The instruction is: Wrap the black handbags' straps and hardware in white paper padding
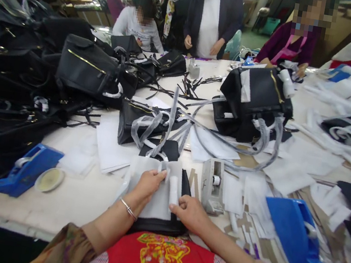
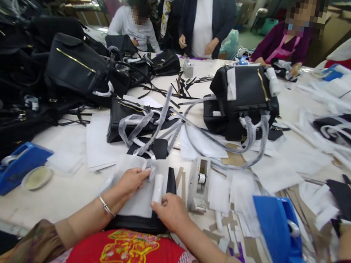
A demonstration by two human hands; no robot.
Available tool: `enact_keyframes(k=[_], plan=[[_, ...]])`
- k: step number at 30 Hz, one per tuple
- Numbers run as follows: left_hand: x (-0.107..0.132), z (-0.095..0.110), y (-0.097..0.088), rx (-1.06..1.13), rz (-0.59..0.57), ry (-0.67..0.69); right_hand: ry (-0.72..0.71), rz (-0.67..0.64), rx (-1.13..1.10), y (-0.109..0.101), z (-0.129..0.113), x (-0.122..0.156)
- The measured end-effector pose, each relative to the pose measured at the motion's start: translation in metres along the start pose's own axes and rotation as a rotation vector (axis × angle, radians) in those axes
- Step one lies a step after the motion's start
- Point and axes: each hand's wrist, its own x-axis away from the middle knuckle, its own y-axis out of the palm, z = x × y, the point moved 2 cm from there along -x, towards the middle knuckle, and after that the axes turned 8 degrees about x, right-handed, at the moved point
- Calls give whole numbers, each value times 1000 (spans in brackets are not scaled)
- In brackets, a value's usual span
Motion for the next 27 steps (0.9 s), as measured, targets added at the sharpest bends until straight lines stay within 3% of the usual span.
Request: enact_keyframes(k=[3, 6, 10, 12, 16, 19, 24, 27], plan=[[5, -1, 0, -42, -6, 37, 14, -18, 2, 11, -4, 5], [10, -4, -6, -82, -16, 70, -75, -5, 6, 15, -9, 14], [16, -9, -14, -113, -16, 103, -297, 231, 44, 22, -14, 42], [22, -9, -17, -133, -16, 114, -345, 286, -26, 29, -17, 54], [37, -5, -22, -199, -38, 150, -220, 228, -393, 45, -26, 56], [53, -5, -30, -283, -50, 171, -197, 237, -528, 57, -36, 48], [84, -23, -49, -429, -66, 153, -56, 100, -453, 87, -32, 42], [95, -34, -54, -479, -89, 142, -131, 13, -294, 92, -25, 47]])
